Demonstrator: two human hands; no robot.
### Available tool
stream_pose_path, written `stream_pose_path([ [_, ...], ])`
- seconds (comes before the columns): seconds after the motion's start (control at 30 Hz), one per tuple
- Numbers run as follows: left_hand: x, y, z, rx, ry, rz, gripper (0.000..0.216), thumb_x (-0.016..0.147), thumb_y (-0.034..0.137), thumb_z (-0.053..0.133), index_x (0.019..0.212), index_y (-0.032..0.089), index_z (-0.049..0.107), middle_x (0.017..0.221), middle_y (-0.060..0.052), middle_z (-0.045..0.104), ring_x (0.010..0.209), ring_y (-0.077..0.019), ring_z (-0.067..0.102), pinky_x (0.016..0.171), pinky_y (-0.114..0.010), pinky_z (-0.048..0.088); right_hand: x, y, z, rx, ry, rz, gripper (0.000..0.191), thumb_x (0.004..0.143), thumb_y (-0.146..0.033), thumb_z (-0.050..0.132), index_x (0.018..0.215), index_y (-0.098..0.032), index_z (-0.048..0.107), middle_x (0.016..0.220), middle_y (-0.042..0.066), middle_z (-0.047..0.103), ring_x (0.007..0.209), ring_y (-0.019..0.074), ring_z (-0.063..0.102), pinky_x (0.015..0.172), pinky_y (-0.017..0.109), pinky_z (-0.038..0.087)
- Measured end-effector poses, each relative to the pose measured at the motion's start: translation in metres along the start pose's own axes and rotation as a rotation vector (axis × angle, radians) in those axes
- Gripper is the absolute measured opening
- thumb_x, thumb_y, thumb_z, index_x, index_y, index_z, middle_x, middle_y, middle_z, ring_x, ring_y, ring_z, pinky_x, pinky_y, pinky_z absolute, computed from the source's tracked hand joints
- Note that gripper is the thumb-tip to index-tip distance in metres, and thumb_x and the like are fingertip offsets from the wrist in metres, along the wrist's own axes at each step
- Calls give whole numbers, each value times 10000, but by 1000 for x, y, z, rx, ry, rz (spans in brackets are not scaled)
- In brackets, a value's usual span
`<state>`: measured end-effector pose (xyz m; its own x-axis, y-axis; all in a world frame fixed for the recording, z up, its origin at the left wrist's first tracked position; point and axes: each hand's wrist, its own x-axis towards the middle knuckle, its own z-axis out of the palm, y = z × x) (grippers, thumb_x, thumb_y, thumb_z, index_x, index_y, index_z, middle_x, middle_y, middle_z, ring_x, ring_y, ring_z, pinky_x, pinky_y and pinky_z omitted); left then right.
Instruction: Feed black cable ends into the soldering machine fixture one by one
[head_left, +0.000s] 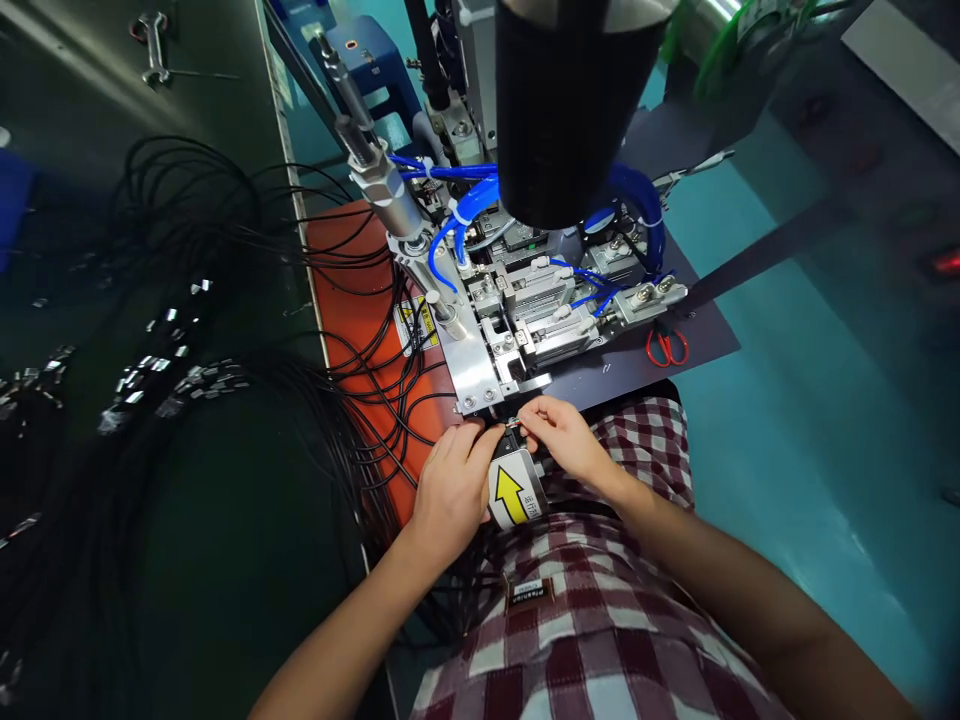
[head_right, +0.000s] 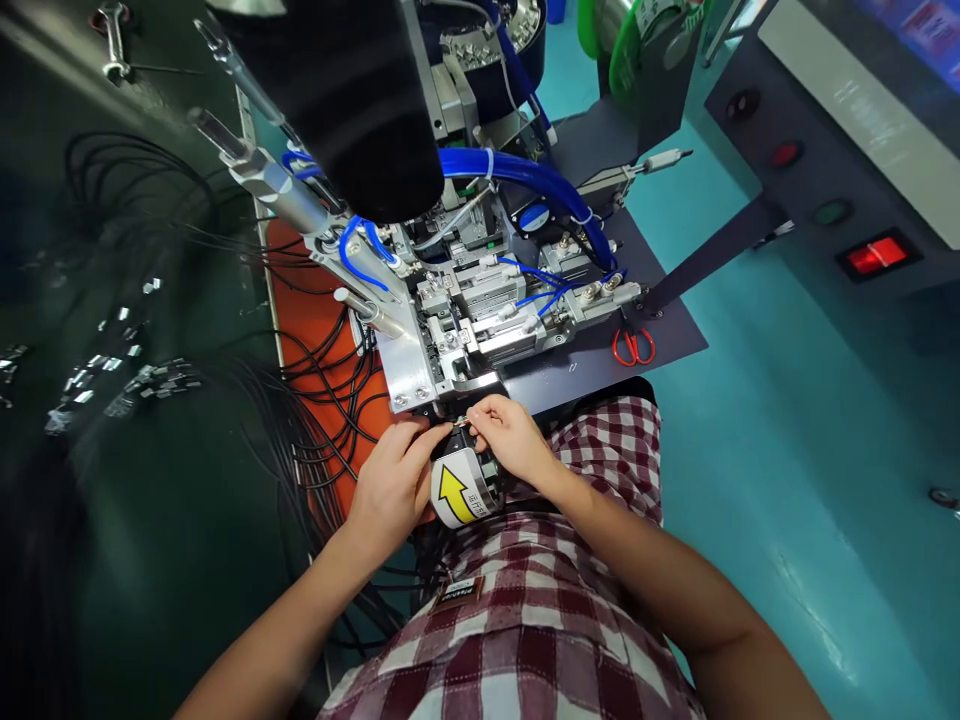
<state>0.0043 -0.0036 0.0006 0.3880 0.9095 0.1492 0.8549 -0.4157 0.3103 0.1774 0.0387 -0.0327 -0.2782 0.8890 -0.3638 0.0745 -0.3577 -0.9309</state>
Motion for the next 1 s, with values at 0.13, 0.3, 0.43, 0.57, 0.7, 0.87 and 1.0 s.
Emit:
stream_pose_path([
  [0.13, 0, -2, 0, -25, 15, 21, 358, 878, 71, 406, 1187, 141, 573, 1025, -110, 592, 874, -219, 518, 757, -337, 482, 3, 2, -4, 40, -21, -34, 279, 902, -409, 487, 774, -174, 568, 698, -9, 598, 555, 107, 548, 580, 252, 436],
  [0.3, 0, -3, -1, -6, 2, 39, 373, 863, 70, 424, 1195, 135, 581, 1008, -112, 594, 862, -222, 519, 733, -334, 480, 3, -2, -1, -15, 9, -30, 217, 865, -372, 549, 761, -182, 556, 626, -34, 555, 523, 111, 525, 526, 244, 414],
  [0.43, -1, -2, 0, -7, -23, 25, 385, 863, 65, 430, 1219, 129, 561, 1020, -113, 603, 869, -227, 523, 739, -341, 478, 3, -8, 1, -87, 25, -19, 203, 871, -347, 531, 752, -184, 552, 558, -48, 518, 473, 107, 489, 476, 234, 373],
  [0.57, -2, 0, 3, -5, -29, -3, 396, 877, 71, 408, 1245, 129, 543, 1037, -125, 601, 887, -234, 529, 754, -362, 477, 3, -9, 2, -74, 21, 50, 227, 875, -360, 525, 740, -178, 549, 510, -53, 514, 460, 107, 480, 494, 238, 373],
  [0.7, 1, 0, 2, -109, 3, -30, 376, 891, 83, 400, 1214, 174, 569, 1020, -105, 580, 947, -224, 540, 797, -361, 492, 3, -6, 6, 130, -5, 129, 272, 845, -412, 563, 715, -176, 529, 489, -63, 494, 446, 95, 441, 484, 233, 352],
  [0.87, -14, -9, -4, -217, 103, -126, 360, 910, 79, 402, 1204, 205, 565, 1101, -93, 551, 1043, -203, 550, 880, -357, 507, 3, -3, 5, 201, -6, 110, 286, 809, -435, 603, 717, -176, 527, 502, -70, 495, 456, 90, 440, 487, 229, 328],
  [1.0, -45, -19, -8, -22, 90, -107, 456, 900, 65, 427, 1322, 221, 499, 1234, -118, 549, 1114, -239, 528, 951, -425, 475, 3, -3, 4, 170, 0, 98, 273, 821, -423, 590, 723, -176, 524, 512, -72, 497, 467, 90, 449, 506, 239, 326],
])
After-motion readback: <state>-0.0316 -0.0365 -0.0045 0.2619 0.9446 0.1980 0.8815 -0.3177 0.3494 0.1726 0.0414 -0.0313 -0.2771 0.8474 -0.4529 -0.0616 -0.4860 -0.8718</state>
